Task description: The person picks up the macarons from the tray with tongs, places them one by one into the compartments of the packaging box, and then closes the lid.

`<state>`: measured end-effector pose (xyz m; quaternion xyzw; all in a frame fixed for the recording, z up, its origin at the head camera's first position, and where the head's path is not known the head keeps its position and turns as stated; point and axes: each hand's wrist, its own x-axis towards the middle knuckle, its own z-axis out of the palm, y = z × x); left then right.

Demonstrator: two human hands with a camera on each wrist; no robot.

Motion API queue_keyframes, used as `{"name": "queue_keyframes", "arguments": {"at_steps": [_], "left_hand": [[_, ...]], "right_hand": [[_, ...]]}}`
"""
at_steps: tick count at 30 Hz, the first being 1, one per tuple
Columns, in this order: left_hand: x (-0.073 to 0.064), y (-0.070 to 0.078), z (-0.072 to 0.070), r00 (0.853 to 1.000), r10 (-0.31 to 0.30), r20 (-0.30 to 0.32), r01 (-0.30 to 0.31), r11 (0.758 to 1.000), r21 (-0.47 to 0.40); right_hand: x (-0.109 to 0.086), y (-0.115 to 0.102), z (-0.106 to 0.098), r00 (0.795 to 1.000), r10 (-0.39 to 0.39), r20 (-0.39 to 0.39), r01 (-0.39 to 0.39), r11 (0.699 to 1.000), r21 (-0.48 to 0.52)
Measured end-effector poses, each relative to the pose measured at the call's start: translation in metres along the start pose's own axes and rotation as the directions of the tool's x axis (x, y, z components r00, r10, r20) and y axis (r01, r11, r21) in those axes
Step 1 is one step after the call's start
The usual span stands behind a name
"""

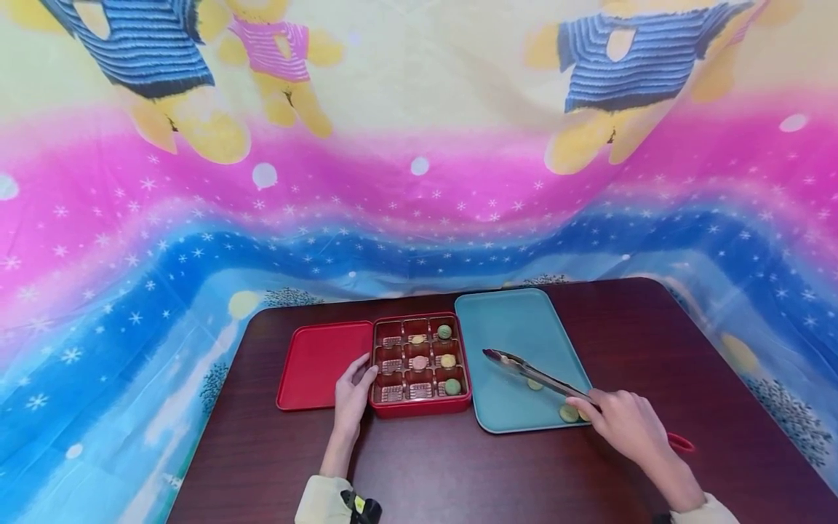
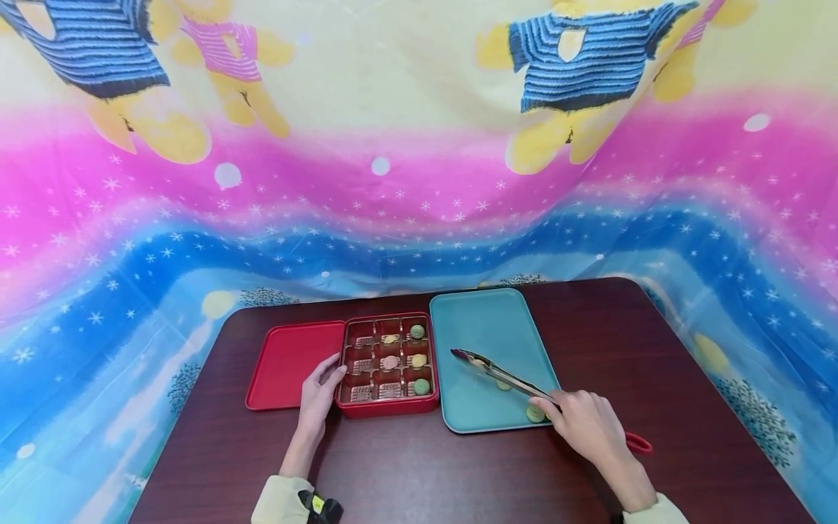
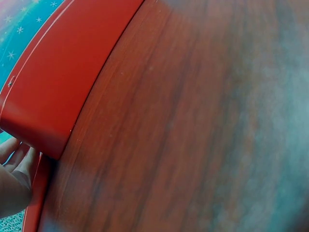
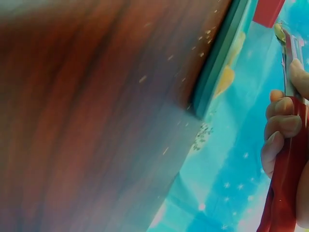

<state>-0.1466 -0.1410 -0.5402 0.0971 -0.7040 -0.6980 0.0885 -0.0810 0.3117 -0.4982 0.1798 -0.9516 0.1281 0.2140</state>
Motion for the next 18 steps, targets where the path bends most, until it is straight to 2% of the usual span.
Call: {"name": "queue_keyframes", "arguments": {"at_steps": [14,18], "left_hand": [[0.0,0.0,-0.001,1.0,0.009,0.004,-0.009,1.0,-0.008],[-0.001,0.001,-0.001,1.0,-0.007,0.007,0.007,1.0,-0.016]], "right_hand": [[0.024,-0.025,0.013,0.998,-0.033,-0.047,0.035,0.999,0.038],[0.033,-0.034,0.017,0.998,-0.041,-0.056,0.044,0.998,0.044]]}}
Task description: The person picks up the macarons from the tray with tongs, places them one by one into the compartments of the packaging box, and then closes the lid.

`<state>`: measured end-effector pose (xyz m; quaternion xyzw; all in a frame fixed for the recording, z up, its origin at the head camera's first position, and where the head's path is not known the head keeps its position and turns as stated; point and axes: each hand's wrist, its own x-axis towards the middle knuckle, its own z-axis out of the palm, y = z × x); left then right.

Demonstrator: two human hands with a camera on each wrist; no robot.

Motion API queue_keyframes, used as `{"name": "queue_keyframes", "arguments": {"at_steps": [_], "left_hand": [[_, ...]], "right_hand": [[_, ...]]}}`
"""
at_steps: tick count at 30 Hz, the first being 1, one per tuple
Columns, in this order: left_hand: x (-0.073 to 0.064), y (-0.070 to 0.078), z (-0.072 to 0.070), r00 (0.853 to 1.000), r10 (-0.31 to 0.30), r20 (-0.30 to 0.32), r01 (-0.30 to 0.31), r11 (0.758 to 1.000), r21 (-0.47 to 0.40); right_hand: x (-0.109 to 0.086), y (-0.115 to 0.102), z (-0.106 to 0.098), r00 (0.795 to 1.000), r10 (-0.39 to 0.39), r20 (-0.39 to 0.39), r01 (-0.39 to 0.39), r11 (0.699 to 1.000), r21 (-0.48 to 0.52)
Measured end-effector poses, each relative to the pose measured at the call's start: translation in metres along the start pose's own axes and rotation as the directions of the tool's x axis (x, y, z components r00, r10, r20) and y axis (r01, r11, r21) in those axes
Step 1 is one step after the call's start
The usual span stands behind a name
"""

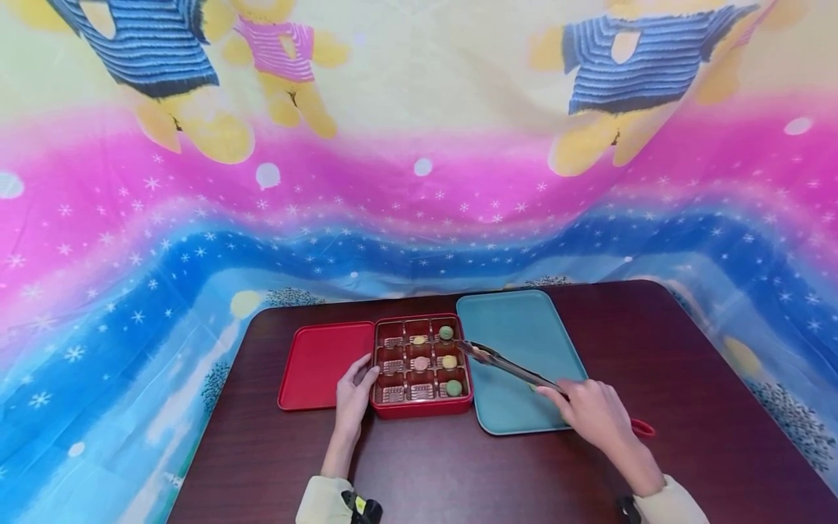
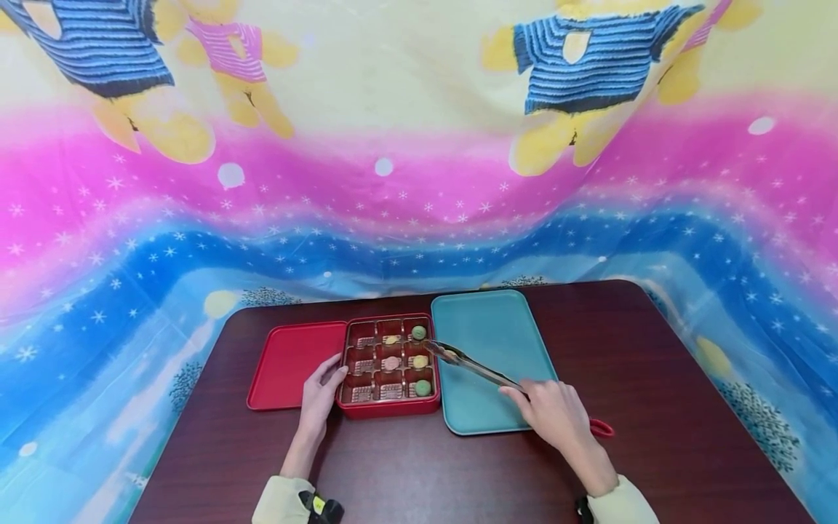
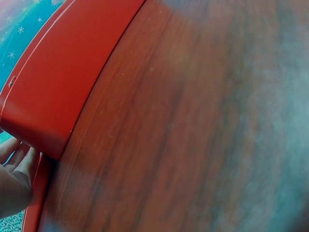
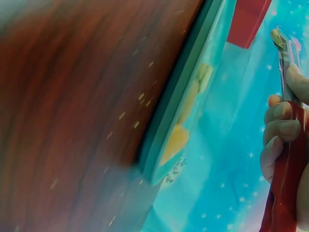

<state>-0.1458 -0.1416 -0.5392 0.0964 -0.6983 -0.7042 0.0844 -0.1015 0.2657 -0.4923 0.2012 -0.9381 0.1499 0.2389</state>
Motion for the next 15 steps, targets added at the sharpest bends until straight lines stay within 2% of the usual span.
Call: {"name": "queue_keyframes", "arguments": {"at_steps": [7,15], "left_hand": [[0.0,-0.001,0.0,1.0,-0.002,-0.002,0.002,1.0,-0.012],[0.0,-0.001,0.0,1.0,0.01,-0.003,-0.01,1.0,-0.008]], "right_hand": [[0.013,-0.019,0.006,0.999,-0.035,-0.006,0.035,0.999,0.037],[0.021,-0.036,0.016,0.999,-0.033,0.031,0.031,0.996,0.081]]}}
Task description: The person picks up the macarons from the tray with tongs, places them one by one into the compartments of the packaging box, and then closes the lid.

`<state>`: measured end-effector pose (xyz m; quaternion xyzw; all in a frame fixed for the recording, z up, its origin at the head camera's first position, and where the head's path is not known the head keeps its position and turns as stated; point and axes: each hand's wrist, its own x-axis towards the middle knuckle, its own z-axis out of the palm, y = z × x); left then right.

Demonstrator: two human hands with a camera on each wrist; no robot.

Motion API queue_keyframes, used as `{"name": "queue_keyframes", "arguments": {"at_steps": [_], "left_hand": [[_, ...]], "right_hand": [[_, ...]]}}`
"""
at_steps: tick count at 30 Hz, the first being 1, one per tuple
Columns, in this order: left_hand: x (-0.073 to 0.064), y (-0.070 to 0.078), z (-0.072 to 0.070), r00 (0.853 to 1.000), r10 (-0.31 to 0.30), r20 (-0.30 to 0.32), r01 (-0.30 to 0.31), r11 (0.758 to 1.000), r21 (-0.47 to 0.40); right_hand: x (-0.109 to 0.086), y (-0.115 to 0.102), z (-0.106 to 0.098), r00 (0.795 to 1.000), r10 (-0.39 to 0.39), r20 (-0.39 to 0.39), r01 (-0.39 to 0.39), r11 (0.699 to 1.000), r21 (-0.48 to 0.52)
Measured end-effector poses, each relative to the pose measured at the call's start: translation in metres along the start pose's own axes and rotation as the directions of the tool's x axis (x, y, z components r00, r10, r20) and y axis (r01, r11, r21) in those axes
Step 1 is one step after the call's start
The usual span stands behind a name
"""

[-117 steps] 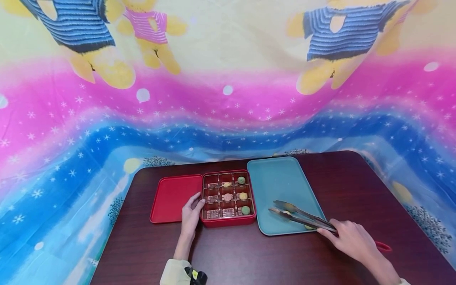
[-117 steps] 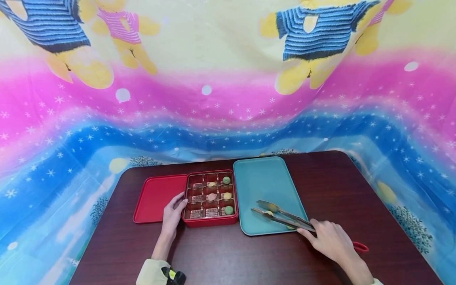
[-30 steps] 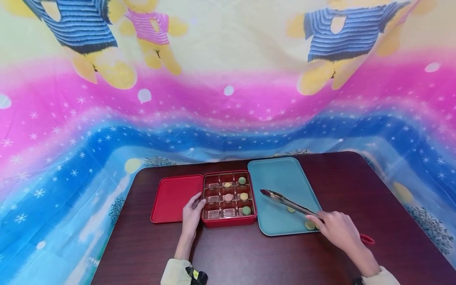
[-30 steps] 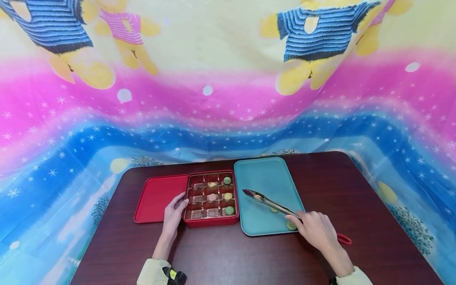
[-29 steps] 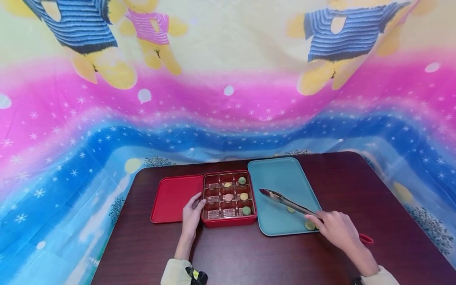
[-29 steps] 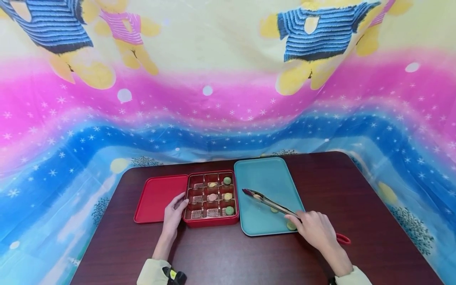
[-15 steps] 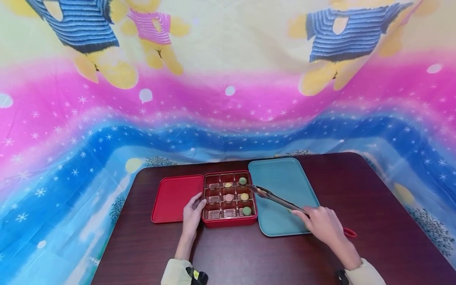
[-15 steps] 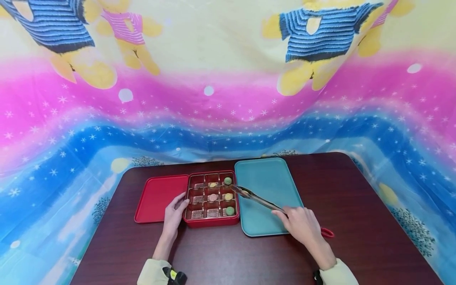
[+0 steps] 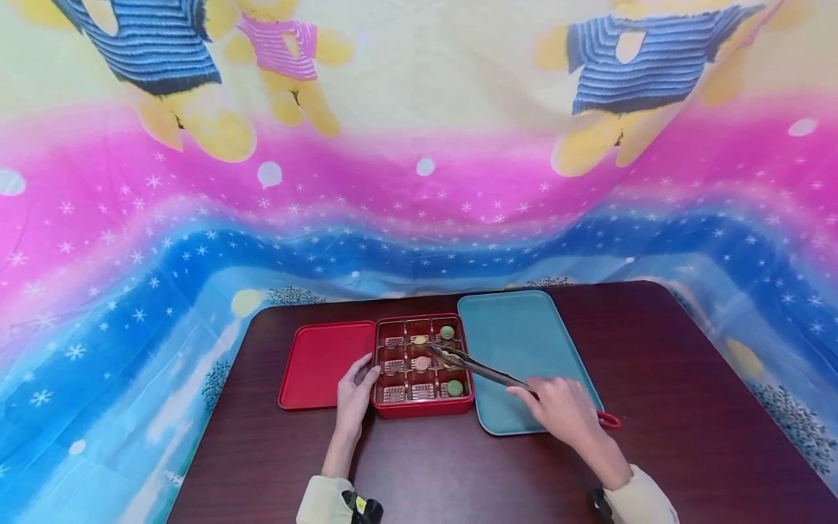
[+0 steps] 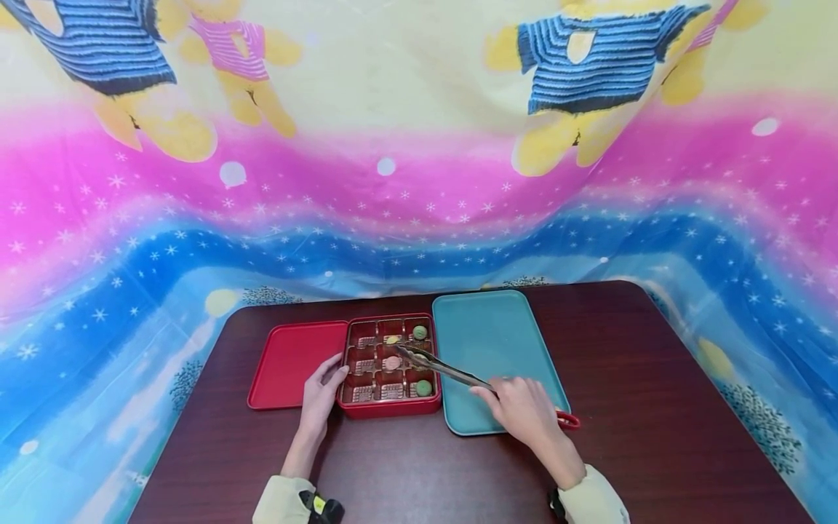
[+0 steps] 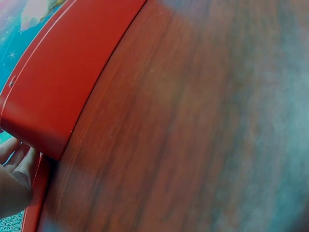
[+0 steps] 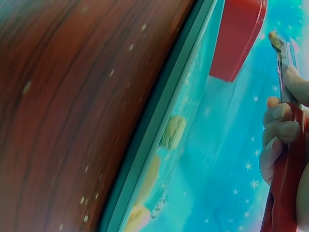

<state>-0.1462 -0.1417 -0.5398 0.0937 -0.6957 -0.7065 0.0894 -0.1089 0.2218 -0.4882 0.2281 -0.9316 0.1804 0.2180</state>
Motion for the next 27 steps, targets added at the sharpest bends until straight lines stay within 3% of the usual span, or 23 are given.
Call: {"name": "queue_keyframes", "arguments": {"at_steps": [14,27], "left_hand": [[0.001,0.0,0.001,1.0,-0.007,-0.01,0.008,1.0,0.021],[0.002,0.0,0.001,1.0,-0.004,-0.013,0.004,1.0,-0.001]], "right_hand": [[0.009,-0.021,0.013,0.998,-0.008,0.068,0.007,1.0,0.01],[0.007,-0.026,0.026,0.995,-0.051,0.091,0.054,0.998,-0.031]]}}
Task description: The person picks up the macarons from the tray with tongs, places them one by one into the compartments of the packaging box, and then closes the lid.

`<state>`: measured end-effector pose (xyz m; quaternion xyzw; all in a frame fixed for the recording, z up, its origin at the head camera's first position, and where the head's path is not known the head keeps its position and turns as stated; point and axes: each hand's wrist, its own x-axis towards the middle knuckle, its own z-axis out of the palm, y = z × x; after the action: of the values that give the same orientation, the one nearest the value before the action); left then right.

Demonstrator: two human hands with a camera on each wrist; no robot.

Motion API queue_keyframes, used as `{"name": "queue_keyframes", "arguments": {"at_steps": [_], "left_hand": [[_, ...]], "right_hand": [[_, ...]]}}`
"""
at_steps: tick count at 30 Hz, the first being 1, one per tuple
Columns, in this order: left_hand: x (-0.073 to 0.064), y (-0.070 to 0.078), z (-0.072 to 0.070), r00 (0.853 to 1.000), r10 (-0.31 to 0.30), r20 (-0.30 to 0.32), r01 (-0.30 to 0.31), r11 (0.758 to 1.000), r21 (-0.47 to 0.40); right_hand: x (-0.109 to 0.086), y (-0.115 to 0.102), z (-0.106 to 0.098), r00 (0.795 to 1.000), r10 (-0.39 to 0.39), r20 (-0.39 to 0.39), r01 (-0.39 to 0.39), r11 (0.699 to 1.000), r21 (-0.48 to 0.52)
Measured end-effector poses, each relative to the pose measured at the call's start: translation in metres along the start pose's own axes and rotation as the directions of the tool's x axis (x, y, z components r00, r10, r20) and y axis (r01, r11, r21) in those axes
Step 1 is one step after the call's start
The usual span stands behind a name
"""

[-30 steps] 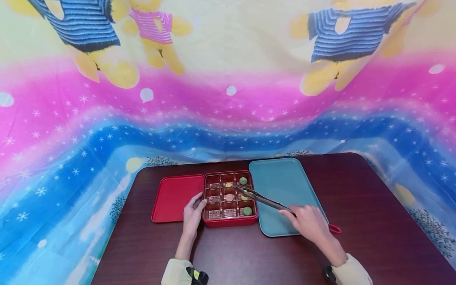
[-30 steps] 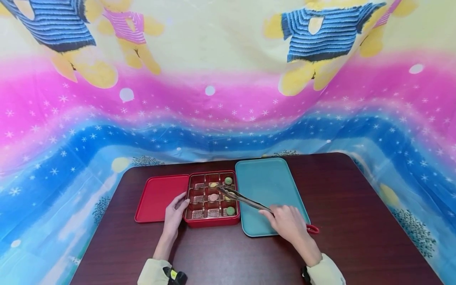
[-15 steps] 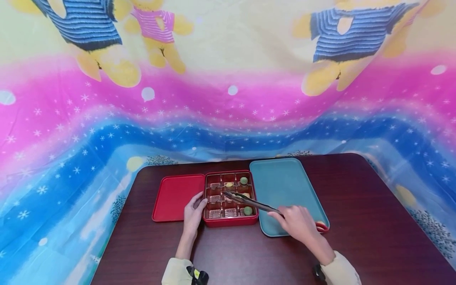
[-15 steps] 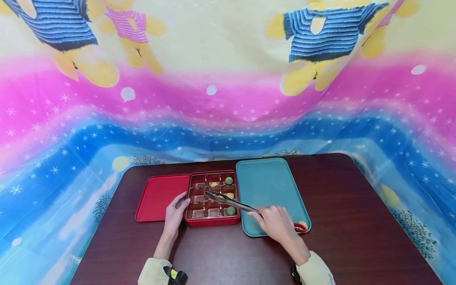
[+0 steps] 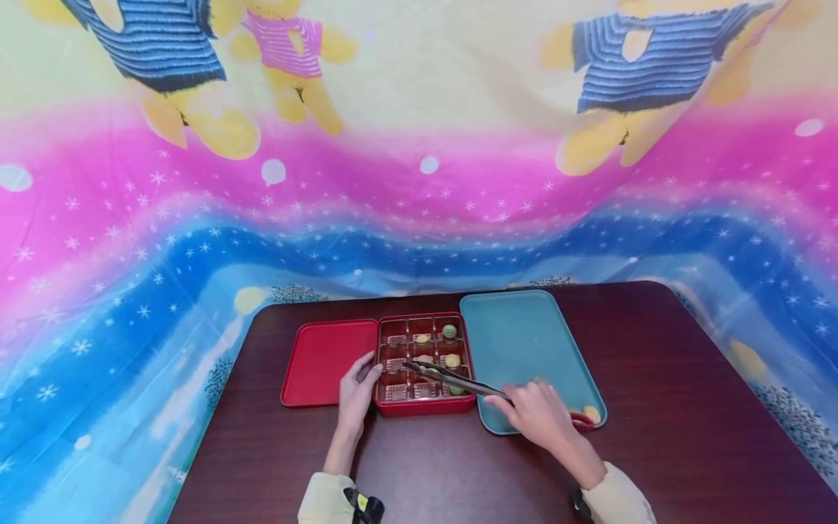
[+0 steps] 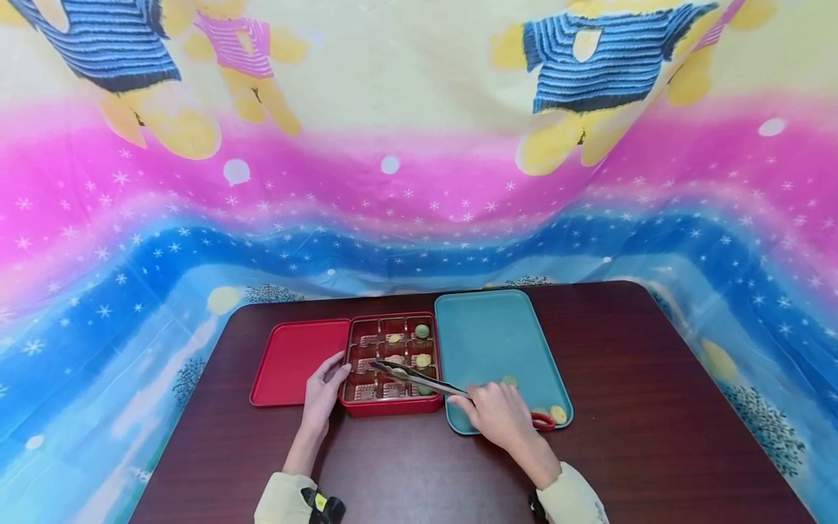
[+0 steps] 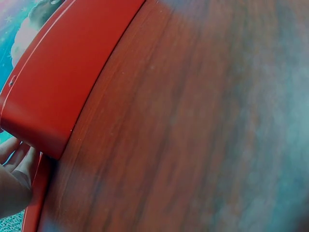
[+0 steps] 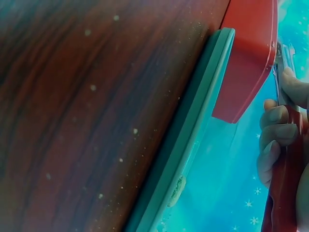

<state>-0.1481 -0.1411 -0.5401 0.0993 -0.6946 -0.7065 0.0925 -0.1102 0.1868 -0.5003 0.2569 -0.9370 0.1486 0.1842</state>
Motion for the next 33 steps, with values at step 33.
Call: {"name": "queue_keyframes", "arguments": {"at_steps": [33], "left_hand": [[0.0,0.0,0.0,1.0,-0.005,0.002,0.005,1.0,0.009]], "right_hand": [[-0.046,0.063,-0.042,0.957,0.29,0.024,-0.288,0.956,-0.05]]}}
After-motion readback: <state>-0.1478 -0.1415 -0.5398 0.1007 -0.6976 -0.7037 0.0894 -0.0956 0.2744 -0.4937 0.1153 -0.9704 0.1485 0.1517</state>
